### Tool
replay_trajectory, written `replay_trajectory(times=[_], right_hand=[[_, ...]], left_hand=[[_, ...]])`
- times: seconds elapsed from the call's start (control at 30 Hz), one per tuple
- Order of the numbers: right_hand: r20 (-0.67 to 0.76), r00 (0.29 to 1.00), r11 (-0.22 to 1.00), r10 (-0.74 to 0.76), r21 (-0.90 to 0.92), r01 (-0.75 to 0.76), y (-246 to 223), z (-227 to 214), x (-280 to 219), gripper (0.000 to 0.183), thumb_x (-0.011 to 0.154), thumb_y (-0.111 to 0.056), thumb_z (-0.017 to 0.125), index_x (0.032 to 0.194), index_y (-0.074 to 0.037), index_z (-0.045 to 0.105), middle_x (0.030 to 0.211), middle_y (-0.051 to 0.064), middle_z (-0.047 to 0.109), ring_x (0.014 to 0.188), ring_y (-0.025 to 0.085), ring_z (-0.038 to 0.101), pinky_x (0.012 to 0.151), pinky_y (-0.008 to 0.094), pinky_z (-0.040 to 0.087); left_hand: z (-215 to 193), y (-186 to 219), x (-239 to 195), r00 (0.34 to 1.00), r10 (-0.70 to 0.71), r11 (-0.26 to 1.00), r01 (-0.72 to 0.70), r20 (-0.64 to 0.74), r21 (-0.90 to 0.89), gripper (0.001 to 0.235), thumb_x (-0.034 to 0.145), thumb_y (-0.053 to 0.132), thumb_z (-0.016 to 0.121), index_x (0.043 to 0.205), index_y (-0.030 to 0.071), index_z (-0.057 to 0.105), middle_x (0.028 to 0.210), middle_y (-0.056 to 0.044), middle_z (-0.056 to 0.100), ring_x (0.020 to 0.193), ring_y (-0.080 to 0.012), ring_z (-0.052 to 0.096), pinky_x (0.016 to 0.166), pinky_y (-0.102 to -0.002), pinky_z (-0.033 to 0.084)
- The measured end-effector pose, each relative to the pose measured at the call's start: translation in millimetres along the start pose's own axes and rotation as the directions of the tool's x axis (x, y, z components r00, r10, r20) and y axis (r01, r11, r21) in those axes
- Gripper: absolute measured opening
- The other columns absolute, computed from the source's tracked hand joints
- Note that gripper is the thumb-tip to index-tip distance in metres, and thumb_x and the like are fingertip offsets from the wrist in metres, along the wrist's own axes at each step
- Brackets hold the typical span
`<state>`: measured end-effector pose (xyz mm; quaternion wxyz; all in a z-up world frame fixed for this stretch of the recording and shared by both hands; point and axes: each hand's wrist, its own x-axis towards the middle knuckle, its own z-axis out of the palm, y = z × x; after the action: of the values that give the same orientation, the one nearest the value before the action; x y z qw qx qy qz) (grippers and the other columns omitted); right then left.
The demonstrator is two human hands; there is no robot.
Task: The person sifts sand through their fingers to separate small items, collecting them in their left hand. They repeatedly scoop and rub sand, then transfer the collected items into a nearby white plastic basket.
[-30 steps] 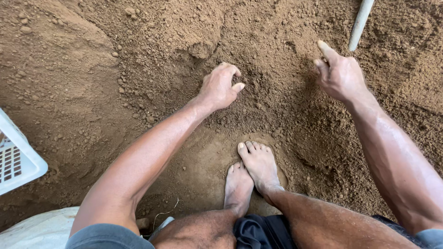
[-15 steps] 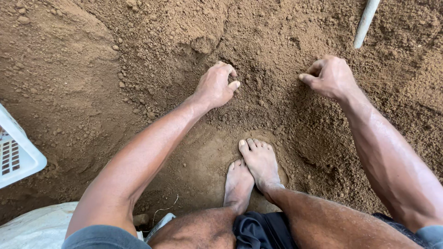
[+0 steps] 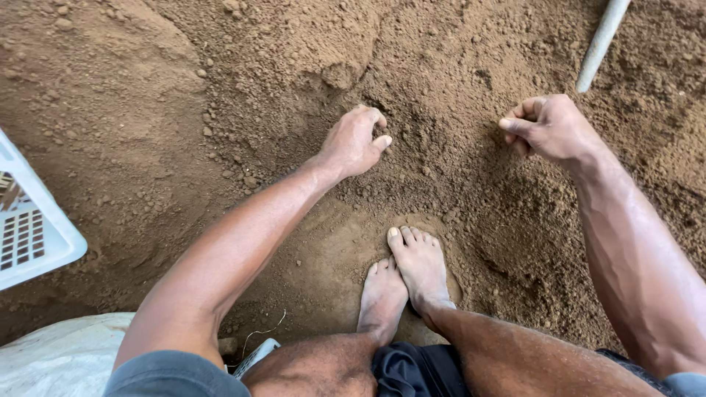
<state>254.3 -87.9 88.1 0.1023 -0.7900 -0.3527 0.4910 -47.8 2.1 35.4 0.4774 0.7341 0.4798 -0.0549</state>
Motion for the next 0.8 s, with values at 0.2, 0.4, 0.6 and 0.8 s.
replay_trajectory(times=[0.2, 0.4, 0.6, 0.8], right_hand=[[-0.012, 0.981, 0.980, -0.193, -0.041, 0.192, -42, 19, 31, 0.016, 0.102, -0.018, 0.062, 0.099, -0.007, 0.072, 0.083, 0.008, 0.073, 0.064, 0.011, 0.066, 0.059, 0.030, 0.055], [0.128, 0.692, 0.434, -0.710, -0.696, 0.573, -74, 57, 121, 0.019, 0.104, -0.028, 0.070, 0.107, -0.011, 0.079, 0.102, 0.011, 0.072, 0.088, 0.023, 0.068, 0.073, 0.041, 0.059], [0.257, 0.735, 0.291, -0.628, -0.798, 0.528, -88, 71, 162, 0.030, 0.099, -0.032, 0.067, 0.124, -0.016, 0.075, 0.122, 0.011, 0.068, 0.091, 0.024, 0.070, 0.066, 0.040, 0.062], [0.230, 0.809, 0.315, -0.541, -0.837, 0.449, -91, 76, 158, 0.030, 0.103, -0.036, 0.065, 0.126, -0.018, 0.073, 0.120, 0.011, 0.067, 0.080, 0.023, 0.071, 0.060, 0.040, 0.062]], left_hand=[[1, -3, 8, 0.996, 0.046, 0.999, -0.048, -0.076, -0.025, 0.042, 0.092, 0.022, 0.071, 0.128, 0.004, 0.058, 0.130, -0.016, 0.058, 0.122, -0.0280, 0.058, 0.107, -0.046, 0.047], [-3, -13, 1, 1.000, -0.007, 0.997, 0.004, -0.029, -0.083, 0.037, 0.093, 0.025, 0.070, 0.123, 0.006, 0.062, 0.125, -0.013, 0.061, 0.116, -0.0255, 0.061, 0.103, -0.043, 0.051], [-4, -34, -5, 0.998, -0.064, 0.985, 0.063, 0.003, -0.163, 0.034, 0.094, 0.026, 0.068, 0.121, 0.006, 0.063, 0.121, -0.014, 0.062, 0.105, -0.0249, 0.067, 0.098, -0.042, 0.056], [8, -57, 4, 0.989, 0.089, 0.995, -0.094, -0.121, -0.033, 0.028, 0.094, 0.024, 0.074, 0.115, 0.006, 0.068, 0.130, -0.023, 0.055, 0.121, -0.0344, 0.054, 0.101, -0.050, 0.048]])
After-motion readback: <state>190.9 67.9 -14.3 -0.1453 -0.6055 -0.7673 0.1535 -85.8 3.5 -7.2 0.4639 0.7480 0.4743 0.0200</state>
